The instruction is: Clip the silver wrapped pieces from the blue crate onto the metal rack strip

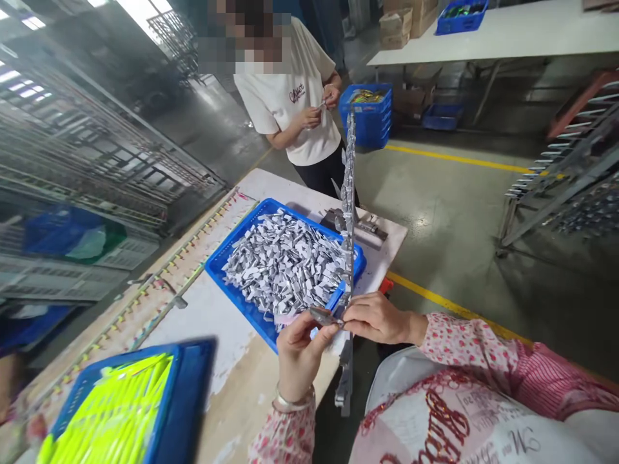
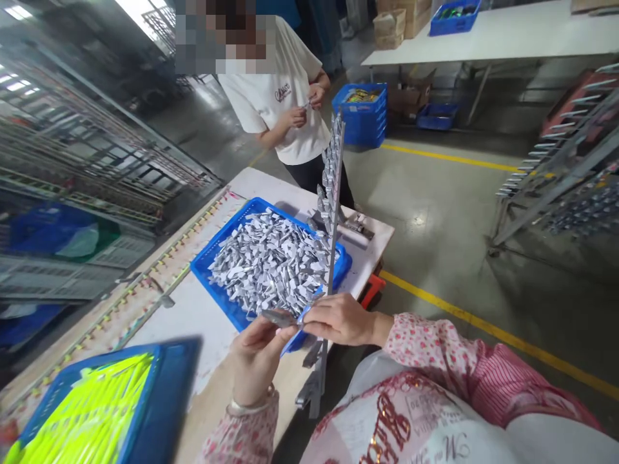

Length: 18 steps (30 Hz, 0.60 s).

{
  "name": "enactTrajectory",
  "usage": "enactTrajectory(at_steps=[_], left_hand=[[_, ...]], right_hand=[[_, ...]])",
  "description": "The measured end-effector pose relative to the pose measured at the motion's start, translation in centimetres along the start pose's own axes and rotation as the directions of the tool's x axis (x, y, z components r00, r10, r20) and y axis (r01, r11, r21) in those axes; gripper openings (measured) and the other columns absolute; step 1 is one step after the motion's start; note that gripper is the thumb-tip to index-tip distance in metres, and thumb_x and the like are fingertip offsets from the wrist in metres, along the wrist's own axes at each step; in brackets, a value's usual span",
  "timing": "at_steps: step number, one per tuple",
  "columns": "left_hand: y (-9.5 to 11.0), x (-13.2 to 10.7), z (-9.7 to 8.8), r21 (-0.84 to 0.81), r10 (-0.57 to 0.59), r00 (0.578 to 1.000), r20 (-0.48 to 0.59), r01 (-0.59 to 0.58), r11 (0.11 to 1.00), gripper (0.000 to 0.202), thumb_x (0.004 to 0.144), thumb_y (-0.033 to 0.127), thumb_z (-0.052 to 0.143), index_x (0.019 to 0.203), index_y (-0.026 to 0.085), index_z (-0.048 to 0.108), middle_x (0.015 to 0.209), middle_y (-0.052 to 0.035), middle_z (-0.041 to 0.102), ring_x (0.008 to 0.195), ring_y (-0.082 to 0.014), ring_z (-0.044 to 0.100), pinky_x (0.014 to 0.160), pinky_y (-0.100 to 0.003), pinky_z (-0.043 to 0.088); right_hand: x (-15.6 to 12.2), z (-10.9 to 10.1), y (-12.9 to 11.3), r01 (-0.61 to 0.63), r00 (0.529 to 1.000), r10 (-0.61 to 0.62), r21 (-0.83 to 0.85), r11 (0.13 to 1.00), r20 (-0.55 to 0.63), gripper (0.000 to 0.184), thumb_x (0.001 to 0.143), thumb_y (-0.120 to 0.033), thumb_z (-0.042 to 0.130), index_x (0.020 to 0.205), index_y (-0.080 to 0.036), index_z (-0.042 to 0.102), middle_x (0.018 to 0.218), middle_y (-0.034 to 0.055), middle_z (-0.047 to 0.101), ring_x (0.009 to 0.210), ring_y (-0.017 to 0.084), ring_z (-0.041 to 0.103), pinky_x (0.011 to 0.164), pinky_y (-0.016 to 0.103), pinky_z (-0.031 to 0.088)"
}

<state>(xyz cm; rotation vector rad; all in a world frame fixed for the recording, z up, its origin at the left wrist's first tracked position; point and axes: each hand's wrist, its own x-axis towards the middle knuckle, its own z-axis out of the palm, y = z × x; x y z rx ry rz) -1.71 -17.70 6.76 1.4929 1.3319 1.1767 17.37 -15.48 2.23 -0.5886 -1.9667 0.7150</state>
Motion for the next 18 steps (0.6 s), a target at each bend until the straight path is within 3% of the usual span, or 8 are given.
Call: enactTrajectory(at_steps=[3, 6, 12, 18], left_hand=[[-1.8, 1.1, -0.4, 0.083, 0.045, 0.992, -0.115, -0.036, 0.996, 0.016, 0.071, 0.028, 0.076, 0.082, 0.018, 0.069, 0.077, -0.0021, 0.071, 0.068, -0.0148, 0.064, 0.065, -0.024, 0.053], [-3.3, 1.8, -0.4, 0.14, 0.066, 0.992, -0.107, -0.051, 0.989, 0.017, 0.074, 0.029, 0.073, 0.086, 0.018, 0.069, 0.08, -0.0029, 0.072, 0.07, -0.016, 0.067, 0.066, -0.025, 0.053], [-3.8, 2.1, -0.5, 0.284, 0.173, 0.984, 0.037, -0.176, 0.942, 0.012, 0.079, 0.028, 0.068, 0.086, 0.018, 0.068, 0.082, -0.0031, 0.072, 0.069, -0.0152, 0.067, 0.066, -0.025, 0.054], [-3.2, 3.0, -0.8, 0.387, 0.298, 0.948, 0.113, -0.318, 0.865, 0.01, 0.081, 0.027, 0.066, 0.084, 0.018, 0.068, 0.082, -0.0039, 0.072, 0.071, -0.0151, 0.067, 0.067, -0.024, 0.053]], right_hand=[[-1.2, 0.4, 2.1, -0.23, 0.967, 0.223, -0.051, 0.972, -0.121, 0.029, 0.097, -0.042, 0.045, 0.105, -0.016, 0.055, 0.092, 0.006, 0.062, 0.078, 0.015, 0.059, 0.072, 0.026, 0.048], [-2.2, 1.5, 4.1, -0.356, 0.934, 0.351, -0.234, 0.905, -0.063, 0.045, 0.088, -0.051, 0.058, 0.117, -0.016, 0.053, 0.103, 0.0072, 0.063, 0.08, 0.016, 0.061, 0.073, 0.027, 0.049], [-1.7, 3.5, 6.2, -0.276, 0.916, 0.386, -0.526, 0.805, 0.109, 0.039, 0.09, -0.05, 0.055, 0.102, -0.014, 0.06, 0.093, 0.0068, 0.064, 0.082, 0.019, 0.064, 0.071, 0.029, 0.049], [-0.8, 2.5, 6.0, -0.144, 0.876, 0.382, -0.598, 0.788, 0.293, 0.037, 0.094, -0.046, 0.05, 0.089, -0.012, 0.063, 0.085, 0.0072, 0.066, 0.073, 0.017, 0.064, 0.062, 0.027, 0.046]])
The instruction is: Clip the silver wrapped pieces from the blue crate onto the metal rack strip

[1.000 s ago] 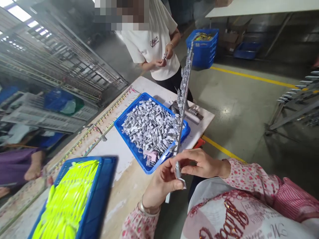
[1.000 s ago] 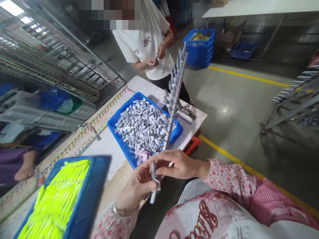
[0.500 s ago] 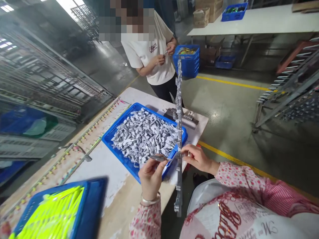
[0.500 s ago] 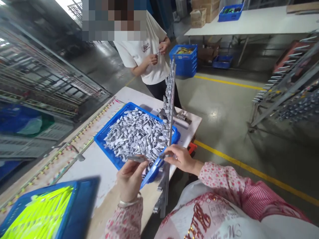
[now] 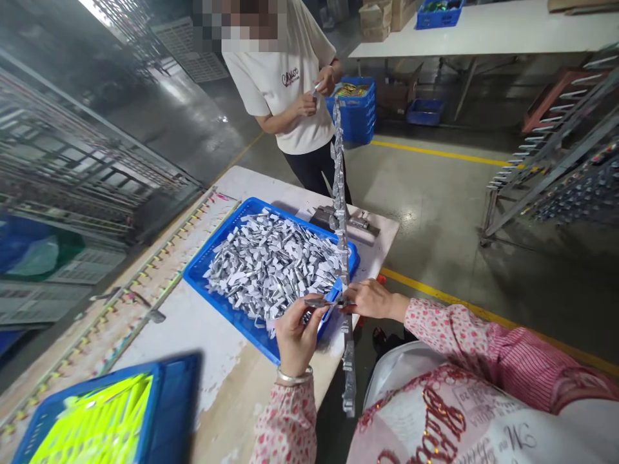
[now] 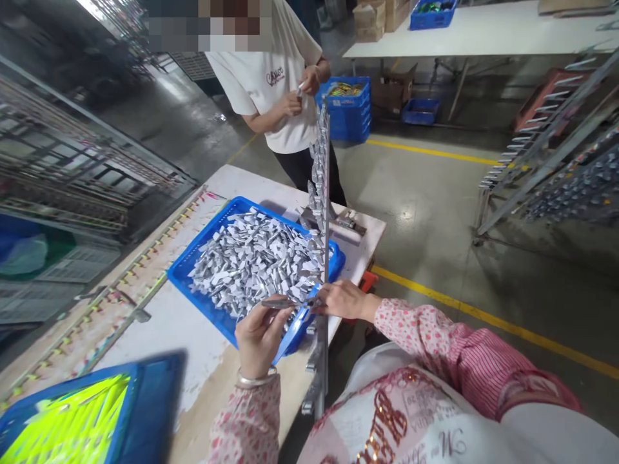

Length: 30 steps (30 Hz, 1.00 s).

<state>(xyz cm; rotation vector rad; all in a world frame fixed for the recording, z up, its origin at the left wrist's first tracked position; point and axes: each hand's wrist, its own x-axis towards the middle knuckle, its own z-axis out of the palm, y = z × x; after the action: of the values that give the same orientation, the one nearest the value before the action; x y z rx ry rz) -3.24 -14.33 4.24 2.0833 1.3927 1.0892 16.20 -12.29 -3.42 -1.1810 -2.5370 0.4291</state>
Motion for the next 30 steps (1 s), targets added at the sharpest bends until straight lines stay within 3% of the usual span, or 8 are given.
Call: enactTrajectory(at_steps=[10, 16, 18, 21, 24, 27, 30], left_hand=[[0.5, 1.6, 0.8, 0.024, 0.127, 0.97, 0.205, -0.135, 0.991, 0.012, 0.084, 0.028, 0.063, 0.085, 0.017, 0.068, 0.081, -0.0054, 0.073, 0.07, -0.0146, 0.067, 0.066, -0.023, 0.053], [1.7, 1.7, 0.0, 0.016, 0.191, 0.924, 0.332, -0.208, 0.978, 0.015, 0.088, 0.019, 0.054, 0.094, 0.02, 0.068, 0.085, -0.0043, 0.073, 0.078, -0.0142, 0.069, 0.071, -0.022, 0.054], [1.2, 1.6, -0.4, 0.012, 0.174, 0.92, 0.351, -0.191, 0.982, 0.017, 0.089, 0.019, 0.053, 0.096, 0.021, 0.068, 0.087, -0.0044, 0.073, 0.08, -0.0145, 0.069, 0.073, -0.023, 0.054], [-2.3, 1.8, -0.9, 0.028, 0.022, 0.931, 0.364, -0.034, 0.999, 0.02, 0.088, 0.026, 0.054, 0.102, 0.02, 0.066, 0.093, -0.006, 0.073, 0.086, -0.0166, 0.07, 0.079, -0.027, 0.055], [-8.1, 1.6, -0.6, 0.269, -0.272, 0.914, 0.3, 0.193, 0.944, 0.03, 0.089, 0.026, 0.05, 0.114, 0.015, 0.06, 0.101, -0.0085, 0.072, 0.091, -0.0179, 0.069, 0.084, -0.03, 0.055], [-13.1, 0.8, 1.2, 0.414, -0.374, 0.868, 0.326, 0.224, 0.882, 0.028, 0.079, 0.014, 0.056, 0.106, 0.014, 0.065, 0.098, -0.0094, 0.072, 0.088, -0.0208, 0.069, 0.084, -0.033, 0.054], [-15.9, -0.3, 3.9, 0.451, -0.381, 0.833, 0.401, 0.182, 0.874, 0.037, 0.072, 0.004, 0.058, 0.105, 0.018, 0.068, 0.109, -0.0083, 0.07, 0.094, -0.02, 0.067, 0.087, -0.03, 0.05]], right_hand=[[-0.4, -1.3, 0.2, -0.02, 0.996, 0.018, 0.026, 0.999, 0.085, 0.038, 0.094, -0.048, 0.05, 0.09, -0.013, 0.065, 0.082, 0.0069, 0.067, 0.074, 0.017, 0.064, 0.063, 0.027, 0.043], [-1.1, -0.1, 0.6, -0.004, 0.999, 0.008, 0.081, 0.997, -0.052, 0.036, 0.09, -0.049, 0.056, 0.097, -0.014, 0.063, 0.088, 0.0051, 0.066, 0.072, 0.015, 0.063, 0.061, 0.025, 0.043], [-1.2, 0.0, 0.6, 0.004, 0.994, 0.007, 0.104, 0.995, -0.107, 0.036, 0.09, -0.049, 0.057, 0.098, -0.015, 0.063, 0.087, 0.0039, 0.066, 0.071, 0.015, 0.062, 0.06, 0.024, 0.042], [-1.4, -0.3, 0.5, 0.003, 0.986, 0.018, 0.13, 0.991, -0.166, 0.037, 0.089, -0.052, 0.056, 0.095, -0.016, 0.063, 0.084, 0.0035, 0.065, 0.071, 0.014, 0.061, 0.061, 0.024, 0.042], [-1.7, -0.8, 0.3, -0.027, 0.985, 0.054, 0.161, 0.987, -0.166, 0.037, 0.09, -0.052, 0.055, 0.095, -0.017, 0.063, 0.082, 0.0028, 0.065, 0.071, 0.014, 0.061, 0.061, 0.024, 0.043], [-2.3, -0.8, 0.4, -0.068, 0.987, 0.097, 0.208, 0.976, -0.131, 0.033, 0.091, -0.048, 0.055, 0.103, -0.018, 0.061, 0.084, 0.0019, 0.065, 0.074, 0.015, 0.063, 0.064, 0.023, 0.044], [-3.2, -0.1, 0.6, -0.113, 0.98, 0.151, 0.264, 0.958, -0.127, 0.03, 0.093, -0.042, 0.054, 0.111, -0.019, 0.059, 0.088, 0.0018, 0.066, 0.078, 0.015, 0.064, 0.069, 0.024, 0.046]])
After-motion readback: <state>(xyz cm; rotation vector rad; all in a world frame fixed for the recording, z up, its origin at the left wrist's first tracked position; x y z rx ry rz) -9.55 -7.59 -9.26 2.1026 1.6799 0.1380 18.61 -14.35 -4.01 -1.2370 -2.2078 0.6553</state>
